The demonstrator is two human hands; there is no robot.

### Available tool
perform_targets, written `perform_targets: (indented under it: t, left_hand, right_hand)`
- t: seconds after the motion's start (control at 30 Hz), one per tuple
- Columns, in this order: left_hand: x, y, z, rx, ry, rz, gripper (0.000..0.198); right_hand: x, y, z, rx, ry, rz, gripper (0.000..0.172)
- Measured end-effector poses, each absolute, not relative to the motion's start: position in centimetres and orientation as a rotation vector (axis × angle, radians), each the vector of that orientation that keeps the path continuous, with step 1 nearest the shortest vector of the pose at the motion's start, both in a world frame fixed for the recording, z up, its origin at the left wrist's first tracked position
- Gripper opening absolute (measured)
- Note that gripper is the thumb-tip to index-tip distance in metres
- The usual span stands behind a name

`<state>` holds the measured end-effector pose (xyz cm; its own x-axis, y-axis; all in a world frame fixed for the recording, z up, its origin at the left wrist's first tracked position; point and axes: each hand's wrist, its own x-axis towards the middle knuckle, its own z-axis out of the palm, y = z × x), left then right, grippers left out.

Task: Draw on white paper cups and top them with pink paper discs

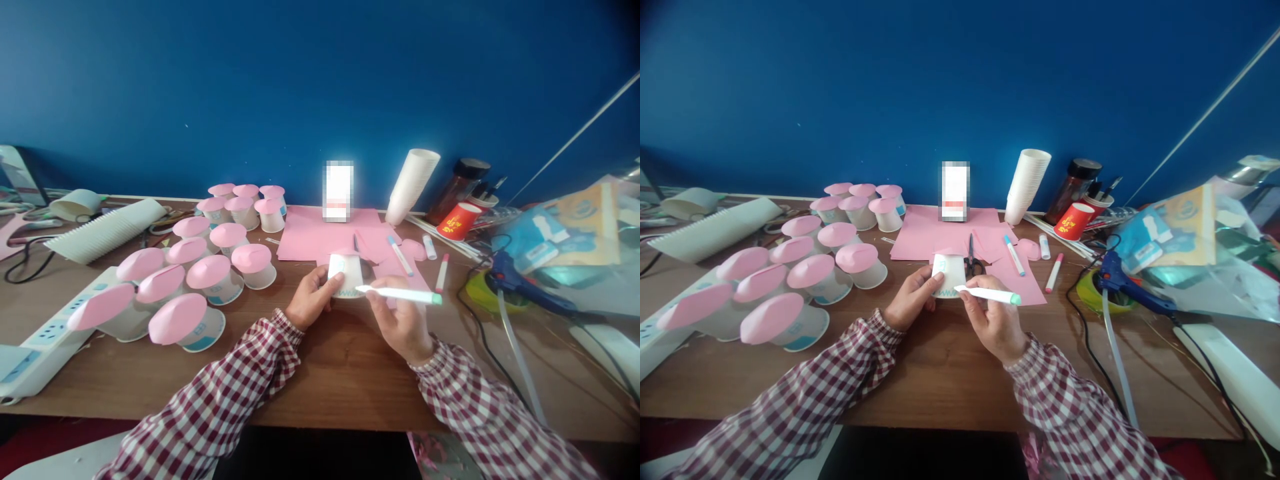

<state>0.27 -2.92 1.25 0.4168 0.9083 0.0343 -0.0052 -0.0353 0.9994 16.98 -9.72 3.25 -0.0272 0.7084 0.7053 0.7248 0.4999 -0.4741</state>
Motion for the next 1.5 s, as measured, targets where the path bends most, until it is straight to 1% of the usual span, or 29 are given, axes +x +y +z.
perform_targets:
  t: [0.8,1.23,1.37,1.5]
  left_hand:
    - [0.37,-2.95,1.25,1.409,0.886,0.914,0.045]
    - [0.43,-2.87,1.20,1.393,0.874,0.931,0.041]
    - [0.32,-2.84,0.78,1.375,0.854,0.935,0.038]
    - [0.28,-2.80,0.66,1.377,0.837,0.931,0.037]
  right_hand:
    - [17.10,-9.55,3.33,-1.197,-1.752,-0.013,0.005]
    - [17.10,-9.60,3.12,-1.166,-1.731,0.021,0.005]
    - [17.20,-9.45,3.08,-1.162,-1.532,0.175,0.004]
    - [17.21,-8.79,3.12,-1.134,-1.237,0.480,0.013]
